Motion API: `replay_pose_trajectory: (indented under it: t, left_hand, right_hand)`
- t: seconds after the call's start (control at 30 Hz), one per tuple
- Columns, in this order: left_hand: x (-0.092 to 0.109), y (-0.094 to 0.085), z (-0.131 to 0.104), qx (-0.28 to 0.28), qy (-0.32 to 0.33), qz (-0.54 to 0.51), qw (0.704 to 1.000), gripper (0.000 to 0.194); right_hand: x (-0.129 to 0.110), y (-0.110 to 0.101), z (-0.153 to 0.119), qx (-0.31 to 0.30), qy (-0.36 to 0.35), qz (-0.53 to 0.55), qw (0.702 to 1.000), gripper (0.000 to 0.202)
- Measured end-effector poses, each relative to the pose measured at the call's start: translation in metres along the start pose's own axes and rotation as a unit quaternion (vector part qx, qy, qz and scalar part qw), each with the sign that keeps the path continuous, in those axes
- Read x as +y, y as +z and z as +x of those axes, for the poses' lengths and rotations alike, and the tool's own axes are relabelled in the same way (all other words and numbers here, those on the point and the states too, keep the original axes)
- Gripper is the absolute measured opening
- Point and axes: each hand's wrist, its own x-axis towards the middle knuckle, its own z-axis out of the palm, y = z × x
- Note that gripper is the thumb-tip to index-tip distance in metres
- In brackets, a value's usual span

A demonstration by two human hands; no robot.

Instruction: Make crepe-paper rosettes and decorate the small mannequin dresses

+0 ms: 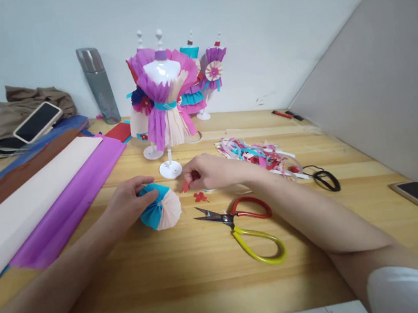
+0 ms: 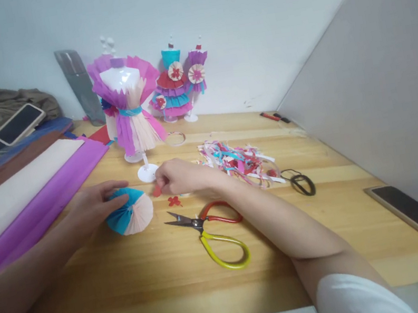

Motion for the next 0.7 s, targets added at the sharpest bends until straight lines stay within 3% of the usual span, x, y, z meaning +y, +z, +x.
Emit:
replay_pose_trajectory:
  t: [0.13,0.33,0.57,0.7]
  left_hand:
    - [-0.0003,-0.0008,0.0003,-0.013,-0.006,-0.007,1.0,0.059]
    - [-0.0028,-0.0008,0.0024,-0.018,-0.004,-0.01,1.0,0.059]
    - [-0.003,-0.0007,0.0025,-0.019,0.002,-0.054,0.998,0.053]
    - [-0.0047,0.0,0.0032,-0.025,0.006,-0.084,0.996,0.051]
  right_hand:
    - [0.0046,-0.0021,-0.0005,-0.02,-0.016,0.065,0.998,0.005]
    - [0.0053,-0.0009,0.0015,-0.028,0.003,0.028,0.999,0.006]
    - [0.0053,-0.0028,-0.0005,-0.071,-0.03,0.115,0.99,0.005]
    - [0.0046,-0.0022,-0.0002,-0.043,-0.005,0.04,0.998,0.007]
